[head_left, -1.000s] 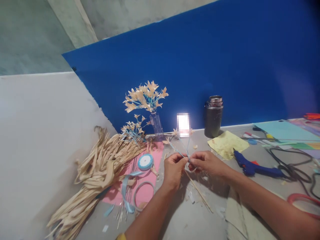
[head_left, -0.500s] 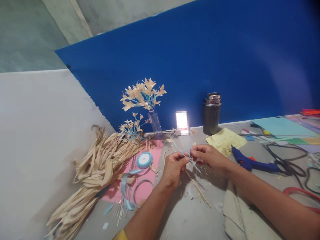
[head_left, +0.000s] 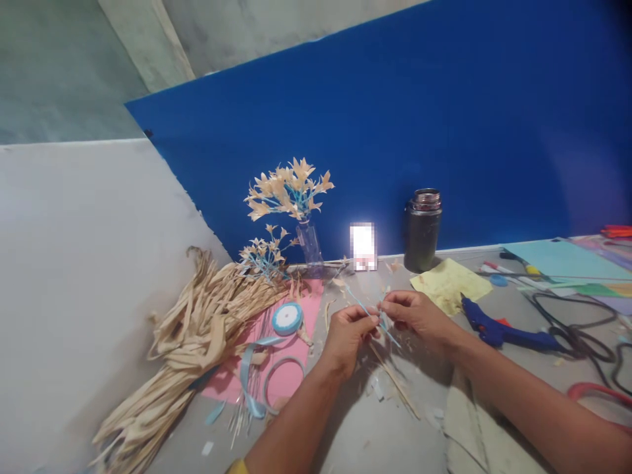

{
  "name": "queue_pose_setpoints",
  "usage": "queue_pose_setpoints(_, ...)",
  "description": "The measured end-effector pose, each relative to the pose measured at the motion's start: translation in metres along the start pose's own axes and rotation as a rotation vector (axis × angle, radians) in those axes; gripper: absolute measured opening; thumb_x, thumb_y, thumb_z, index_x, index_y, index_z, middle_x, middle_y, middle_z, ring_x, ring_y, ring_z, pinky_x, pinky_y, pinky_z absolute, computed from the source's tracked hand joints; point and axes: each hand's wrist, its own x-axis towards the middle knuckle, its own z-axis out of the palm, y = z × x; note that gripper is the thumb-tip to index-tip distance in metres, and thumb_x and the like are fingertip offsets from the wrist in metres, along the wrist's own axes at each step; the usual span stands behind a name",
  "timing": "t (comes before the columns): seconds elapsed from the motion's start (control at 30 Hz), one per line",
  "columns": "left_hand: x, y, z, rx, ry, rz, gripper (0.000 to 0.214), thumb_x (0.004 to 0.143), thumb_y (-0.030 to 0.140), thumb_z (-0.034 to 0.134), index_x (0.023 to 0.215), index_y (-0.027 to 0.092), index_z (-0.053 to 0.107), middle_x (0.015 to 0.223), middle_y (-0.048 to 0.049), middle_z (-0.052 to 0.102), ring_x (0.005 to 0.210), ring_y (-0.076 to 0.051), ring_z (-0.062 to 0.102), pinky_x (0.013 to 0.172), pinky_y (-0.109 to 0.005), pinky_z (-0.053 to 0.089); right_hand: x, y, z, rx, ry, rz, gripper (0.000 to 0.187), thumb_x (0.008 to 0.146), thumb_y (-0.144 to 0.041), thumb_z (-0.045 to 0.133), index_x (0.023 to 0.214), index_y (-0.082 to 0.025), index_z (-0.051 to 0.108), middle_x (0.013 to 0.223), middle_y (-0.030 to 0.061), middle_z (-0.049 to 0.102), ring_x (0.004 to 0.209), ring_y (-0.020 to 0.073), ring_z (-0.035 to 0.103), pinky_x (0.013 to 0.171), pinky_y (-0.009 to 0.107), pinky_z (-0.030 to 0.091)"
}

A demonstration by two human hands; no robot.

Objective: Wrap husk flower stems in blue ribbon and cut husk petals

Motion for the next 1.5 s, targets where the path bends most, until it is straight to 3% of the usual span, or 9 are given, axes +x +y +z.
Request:
queue_pose_setpoints(0.1, 0.004, 0.002, -0.006, -0.064, 0.037, 0.025, 0.019, 0.06, 0.028, 0.081, 0.071, 0.015, 0.071, 0.078, -0.0094, 0.073, 0.071, -0.015, 0.063, 0.065, -0.025, 0.046, 0.003, -0.002, -0.002, 0.086, 0.138, -0.036, 0.041, 0.067, -0.054, 0.083, 0.068, -0.018, 0.064, 0.063, -0.004, 0.049, 0.055, 0.0088, 0.039, 0.048, 0.023, 0.031)
queue_pose_setpoints(0.27, 0.017, 0.011, -0.027, 0.015, 0.09, -0.052, 0.024, 0.059, 0.029, 0.08, 0.072, 0.015, 0.066, 0.067, -0.0046, 0.069, 0.052, -0.011, 0.058, 0.055, -0.024, 0.045, 0.007, -0.008, -0.009, 0.27, 0.301, -0.118, 0.043, 0.059, -0.052, 0.088, 0.069, -0.02, 0.063, 0.068, -0.0025, 0.05, 0.057, 0.01, 0.04, 0.045, 0.022, 0.029)
queue_pose_setpoints(0.57, 0.021, 0.017, -0.04, 0.302, 0.116, -0.011, 0.027, 0.07, 0.03, 0.08, 0.054, 0.016, 0.064, 0.049, -0.0015, 0.059, 0.041, -0.009, 0.048, 0.046, -0.022, 0.033, 0.0, -0.01, -0.004, 0.311, 0.016, 0.034, 0.042, 0.063, -0.05, 0.088, 0.072, -0.018, 0.063, 0.068, -0.0018, 0.051, 0.055, 0.008, 0.036, 0.046, 0.022, 0.025)
queue_pose_setpoints(0.7, 0.007, 0.008, -0.016, -0.043, -0.261, -0.144, 0.038, 0.074, 0.049, 0.078, 0.08, 0.012, 0.072, 0.08, -0.0134, 0.073, 0.071, -0.02, 0.069, 0.067, -0.029, 0.05, -0.004, -0.007, -0.002, 0.27, -0.06, 0.048, 0.041, 0.067, -0.053, 0.085, 0.077, -0.019, 0.065, 0.061, -0.0053, 0.047, 0.052, 0.0079, 0.035, 0.047, 0.023, 0.027)
queue_pose_setpoints(0.8, -0.001, -0.002, -0.004, -0.25, -0.463, -0.26, 0.043, 0.073, 0.05, 0.079, 0.088, 0.011, 0.071, 0.081, -0.0118, 0.071, 0.074, -0.021, 0.07, 0.073, -0.033, 0.053, -0.006, -0.006, -0.001, 0.271, -0.136, 0.074, 0.039, 0.071, -0.052, 0.083, 0.079, -0.019, 0.064, 0.063, -0.0041, 0.055, 0.054, 0.0096, 0.046, 0.052, 0.025, 0.038)
queue_pose_setpoints(0.93, -0.002, -0.009, -0.003, -0.354, -0.502, -0.349, 0.041, 0.074, 0.047, 0.08, 0.084, 0.009, 0.068, 0.065, -0.0021, 0.059, 0.056, -0.012, 0.058, 0.057, -0.027, 0.05, -0.008, -0.007, 0.002, 0.259, -0.241, 0.093, 0.04, 0.075, -0.054, 0.08, 0.075, -0.019, 0.06, 0.059, -0.0025, 0.061, 0.053, 0.0132, 0.056, 0.056, 0.028, 0.044)
queue_pose_setpoints(1.17, -0.003, -0.009, -0.003, -0.347, -0.52, -0.381, 0.043, 0.062, 0.046, 0.088, 0.074, 0.012, 0.063, 0.057, 0.0045, 0.046, 0.047, -0.006, 0.039, 0.042, -0.018, 0.029, -0.008, -0.005, 0.003, 0.116, -0.165, -0.014, 0.04, 0.077, -0.051, 0.078, 0.067, -0.018, 0.058, 0.059, -0.0031, 0.057, 0.056, 0.0108, 0.049, 0.057, 0.026, 0.037)
queue_pose_setpoints(1.3, -0.005, -0.008, 0.001, -0.134, -0.406, -0.198, 0.045, 0.064, 0.052, 0.083, 0.064, 0.018, 0.053, 0.051, 0.006, 0.041, 0.045, -0.007, 0.033, 0.043, -0.021, 0.026, -0.009, -0.006, 0.005, -0.07, -0.039, -0.179, 0.036, 0.079, -0.046, 0.074, 0.064, -0.019, 0.055, 0.06, -0.0055, 0.048, 0.057, 0.0105, 0.041, 0.056, 0.026, 0.031)
queue_pose_setpoints(1.5, -0.009, -0.008, 0.008, 0.571, 0.104, 0.47, 0.02, 0.081, 0.029, 0.068, 0.066, 0.017, 0.063, 0.067, -0.001, 0.056, 0.067, -0.013, 0.047, 0.064, -0.026, 0.035, -0.007, 0.0, 0.014, -0.278, 0.263, -0.28, 0.03, 0.079, -0.043, 0.068, 0.065, -0.019, 0.057, 0.063, -0.0034, 0.05, 0.063, 0.0137, 0.044, 0.059, 0.028, 0.034)
